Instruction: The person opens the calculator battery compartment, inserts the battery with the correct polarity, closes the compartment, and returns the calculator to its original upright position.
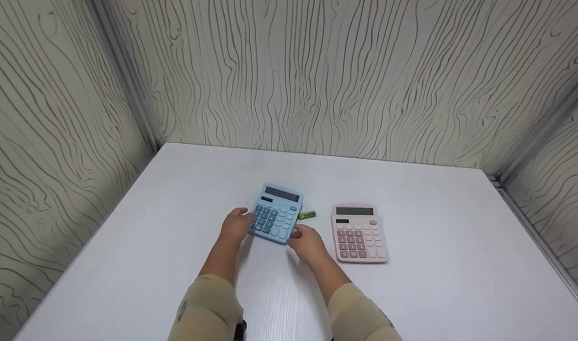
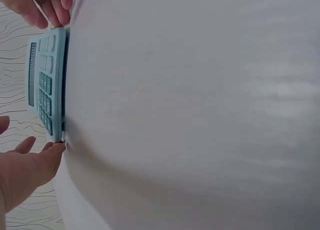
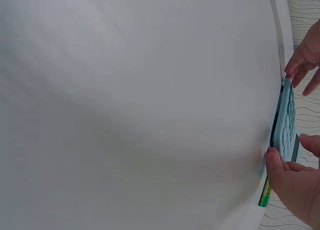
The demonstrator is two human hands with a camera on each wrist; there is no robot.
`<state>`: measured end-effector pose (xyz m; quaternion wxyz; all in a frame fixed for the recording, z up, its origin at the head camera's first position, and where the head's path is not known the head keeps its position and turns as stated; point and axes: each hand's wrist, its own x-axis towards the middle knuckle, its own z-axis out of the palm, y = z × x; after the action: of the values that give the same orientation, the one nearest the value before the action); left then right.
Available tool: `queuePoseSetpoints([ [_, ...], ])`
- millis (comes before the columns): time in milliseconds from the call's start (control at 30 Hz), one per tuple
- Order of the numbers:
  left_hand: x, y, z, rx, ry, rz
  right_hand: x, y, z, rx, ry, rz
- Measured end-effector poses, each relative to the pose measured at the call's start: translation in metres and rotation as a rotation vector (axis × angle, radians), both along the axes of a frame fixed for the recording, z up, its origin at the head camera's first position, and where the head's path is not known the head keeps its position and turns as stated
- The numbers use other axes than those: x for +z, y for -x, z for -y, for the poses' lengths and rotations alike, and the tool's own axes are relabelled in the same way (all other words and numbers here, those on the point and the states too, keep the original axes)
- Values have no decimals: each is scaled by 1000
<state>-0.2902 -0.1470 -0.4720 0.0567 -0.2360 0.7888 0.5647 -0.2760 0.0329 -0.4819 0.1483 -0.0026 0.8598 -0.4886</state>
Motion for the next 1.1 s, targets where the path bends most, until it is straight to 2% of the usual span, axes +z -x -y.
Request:
queuePoseSetpoints([
  [200,-1,0,0,-14,23,34,1,-2,1,13,18,19],
  [433,-4,0,3,-47,32,23,-1,1,-2,62,29,-2],
  [700,-6,-3,5,-25,70,25,-2,2,-7,67,34,19],
  [967,-9,-2,8,-32,137,95,0,6,-15,69,-18,4],
  [1100,-10,0,8,-23,147,120,0,7,-17,65,-21,26],
])
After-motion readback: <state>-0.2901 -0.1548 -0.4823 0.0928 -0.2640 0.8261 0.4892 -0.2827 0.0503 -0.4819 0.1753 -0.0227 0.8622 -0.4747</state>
